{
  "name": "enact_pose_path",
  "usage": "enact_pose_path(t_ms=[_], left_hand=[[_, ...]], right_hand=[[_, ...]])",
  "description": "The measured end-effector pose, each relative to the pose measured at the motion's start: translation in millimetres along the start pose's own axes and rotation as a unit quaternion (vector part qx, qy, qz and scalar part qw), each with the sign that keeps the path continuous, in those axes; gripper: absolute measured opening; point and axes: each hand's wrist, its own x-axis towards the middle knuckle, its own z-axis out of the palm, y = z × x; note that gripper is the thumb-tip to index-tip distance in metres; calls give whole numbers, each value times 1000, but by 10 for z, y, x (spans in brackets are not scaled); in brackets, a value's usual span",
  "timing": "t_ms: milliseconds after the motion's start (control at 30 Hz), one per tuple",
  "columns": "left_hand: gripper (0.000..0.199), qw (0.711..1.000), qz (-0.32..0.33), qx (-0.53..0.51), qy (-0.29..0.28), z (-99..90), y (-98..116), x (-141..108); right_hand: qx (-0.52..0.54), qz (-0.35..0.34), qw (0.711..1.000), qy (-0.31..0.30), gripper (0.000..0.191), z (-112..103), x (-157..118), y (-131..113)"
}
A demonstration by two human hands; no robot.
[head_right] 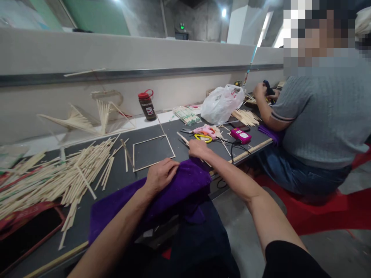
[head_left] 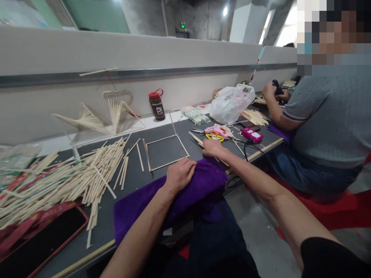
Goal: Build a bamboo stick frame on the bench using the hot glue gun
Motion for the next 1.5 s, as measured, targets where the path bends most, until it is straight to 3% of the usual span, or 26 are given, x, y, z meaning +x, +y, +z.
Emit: enact_pose_path(t_ms=[133,200,233,333,400,467,567,633,767,933,1100,1200,1300,1400,1500], left_hand=[[20,1000,-18,-8,-3,24,4,-13],[20,1000,-28,-7,-8,16,11,-2],[21,999,-32,-6,-10,12,14,3],[20,999,-40,-5,-12,3,21,7],[20,999,-45,-5,-13,-3,24,4],[20,999,-47,-6,-12,-8,26,0],[20,999,-42,-12,-12,-5,23,-3],[20,999,-38,-10,-13,0,16,-2],[20,999,-37,-5,-11,7,7,-3],[19,999,-45,-26,-2,0,10,-11],[19,988,-81,-119,62,-35,-4,6],[25,950,-135,-255,122,-107,-17,38],[36,883,-202,-409,114,-197,-22,76],[43,801,-236,-545,77,-246,-19,108],[44,751,-250,-610,31,-239,-6,119]], right_hand=[[48,-13,997,52,25,-150,15,115],[156,-55,979,117,28,-289,-6,115],[234,-92,954,165,28,-359,-13,97],[430,-182,825,317,25,-465,11,-7],[469,-182,786,361,25,-385,77,-87],[485,-165,793,329,26,-193,166,-152],[505,-141,834,171,28,125,278,-199],[510,-142,839,122,30,245,305,-192],[544,-135,814,156,37,293,273,-139],[573,-121,806,86,40,325,241,-126],[633,-134,761,51,41,275,-26,-260],[710,-138,689,-54,40,266,-338,-307],[736,-133,654,-113,37,292,-565,-287],[726,-130,653,-175,38,348,-617,-263],[686,-114,677,-241,45,424,-567,-284]])
